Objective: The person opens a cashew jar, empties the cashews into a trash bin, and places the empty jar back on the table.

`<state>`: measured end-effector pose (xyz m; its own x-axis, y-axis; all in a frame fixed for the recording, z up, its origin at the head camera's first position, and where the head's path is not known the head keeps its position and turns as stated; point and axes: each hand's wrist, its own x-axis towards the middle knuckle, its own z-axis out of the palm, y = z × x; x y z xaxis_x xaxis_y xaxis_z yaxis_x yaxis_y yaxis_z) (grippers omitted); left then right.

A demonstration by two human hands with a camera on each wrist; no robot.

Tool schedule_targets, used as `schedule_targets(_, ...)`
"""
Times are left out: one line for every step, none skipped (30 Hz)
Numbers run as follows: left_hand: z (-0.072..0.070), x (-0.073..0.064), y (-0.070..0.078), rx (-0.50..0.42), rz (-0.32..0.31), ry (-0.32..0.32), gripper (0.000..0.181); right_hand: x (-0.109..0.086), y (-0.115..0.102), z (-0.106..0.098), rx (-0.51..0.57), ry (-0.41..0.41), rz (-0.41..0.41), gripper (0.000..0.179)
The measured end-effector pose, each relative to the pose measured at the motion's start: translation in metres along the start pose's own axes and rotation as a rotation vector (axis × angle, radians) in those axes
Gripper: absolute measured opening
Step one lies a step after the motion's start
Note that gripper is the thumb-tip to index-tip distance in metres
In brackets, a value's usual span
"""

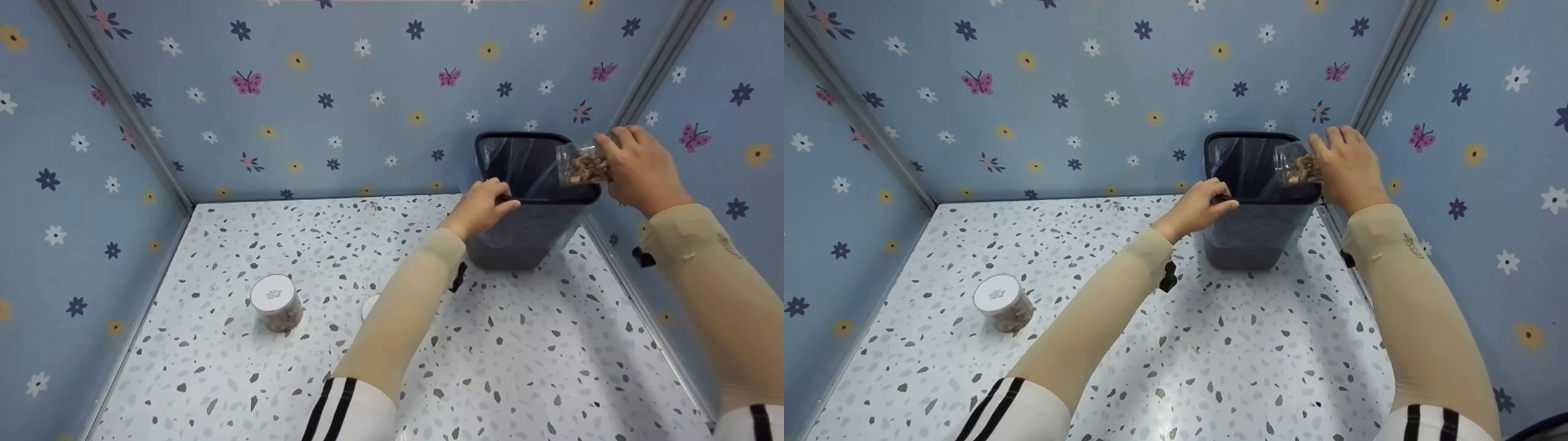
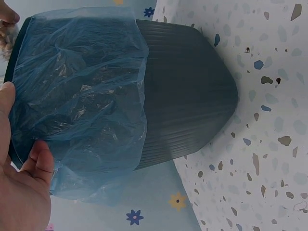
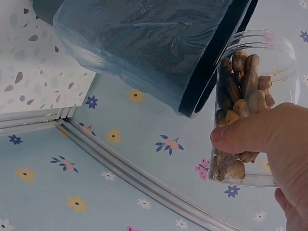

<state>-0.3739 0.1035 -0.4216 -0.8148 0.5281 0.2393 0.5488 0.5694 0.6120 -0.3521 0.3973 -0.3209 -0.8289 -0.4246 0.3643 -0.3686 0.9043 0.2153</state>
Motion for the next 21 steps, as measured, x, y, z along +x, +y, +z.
schedule_targets(0.0,0.0001,0.0002,0.001,-0.001,-0.001,0.033,0.0,0.0001,-0.0001,-0.002,-0.001,-0.001,0.079)
schedule_targets(0.0001,0.0003,0.0003,0.0,-0.004,-0.001,0.033,0.0,0.0002,-0.0002,-0.003,-0.003,0.001,0.078)
schedule_targets(0.0002,0.0004,0.0004,0.0,-0.007,-0.002,0.033,-0.0001,0.0005,-0.0002,-0.003,-0.003,0.002,0.077)
schedule_targets(0.0003,0.0007,0.0005,0.0,-0.01,-0.003,0.033,-0.0001,0.0006,-0.0003,-0.003,-0.004,0.003,0.076)
schedule_targets(0.0002,0.0008,0.0007,0.0,-0.012,-0.003,0.033,-0.0001,0.0006,-0.0004,-0.002,-0.005,0.005,0.076)
schedule_targets(0.0003,0.001,0.0007,-0.001,-0.013,-0.003,0.033,0.0001,0.0006,-0.0004,-0.004,-0.008,0.007,0.076)
schedule_targets(0.0002,0.0012,0.0007,0.0,-0.014,-0.004,0.033,0.0002,0.0006,-0.0005,-0.005,-0.005,0.006,0.075)
schedule_targets(0.0001,0.0013,0.0008,0.0,-0.014,-0.004,0.032,0.0003,0.0006,-0.0006,-0.007,-0.004,0.006,0.074)
schedule_targets(0.0,0.0014,0.0008,0.0,-0.014,-0.004,0.032,0.0004,0.0006,-0.0009,-0.01,-0.003,0.004,0.074)
schedule_targets(0.0,0.0016,0.0007,0.001,-0.011,-0.002,0.033,0.0006,0.0002,-0.0012,-0.013,-0.001,0.002,0.074)
schedule_targets(0.0001,0.0017,0.0006,0.002,-0.008,-0.001,0.033,0.0008,0.0,-0.0015,-0.014,0.0,0.003,0.073)
schedule_targets(0.0002,0.0017,0.0003,0.004,-0.007,-0.002,0.033,0.0009,-0.0002,-0.0019,-0.014,0.001,0.005,0.072)
schedule_targets(0.0003,0.0018,0.0001,0.006,-0.004,-0.003,0.033,0.0011,-0.0006,-0.0023,-0.013,0.001,0.007,0.071)
schedule_targets(0.0005,0.0018,-0.0001,0.007,-0.003,-0.004,0.033,0.0012,-0.0009,-0.0027,-0.012,-0.002,0.012,0.071)
schedule_targets(0.0006,0.0018,-0.0004,0.008,-0.002,-0.004,0.033,0.0014,-0.0013,-0.0031,-0.012,-0.002,0.014,0.07)
schedule_targets(0.0009,0.0019,-0.0005,0.008,-0.002,-0.004,0.034,0.0015,-0.0014,-0.0033,-0.012,0.0,0.015,0.069)
schedule_targets(0.0009,0.0018,-0.0007,0.009,-0.004,-0.007,0.034,0.0016,-0.0017,-0.0036,-0.013,0.0,0.016,0.069)
schedule_targets(0.0009,0.0017,-0.0008,0.008,-0.006,-0.009,0.034,0.0017,-0.0021,-0.0038,-0.016,0.0,0.016,0.069)
schedule_targets(0.0009,0.0016,-0.0008,0.007,-0.006,-0.008,0.034,0.0018,-0.0024,-0.004,-0.021,0.0,0.015,0.069)
schedule_targets(0.0009,0.0017,-0.0007,0.007,-0.007,-0.006,0.033,0.0018,-0.0027,-0.0041,-0.026,0.001,0.013,0.069)
schedule_targets(0.0009,0.0018,-0.0006,0.007,-0.007,-0.005,0.033,0.0018,-0.0031,-0.0043,-0.031,0.002,0.009,0.069)
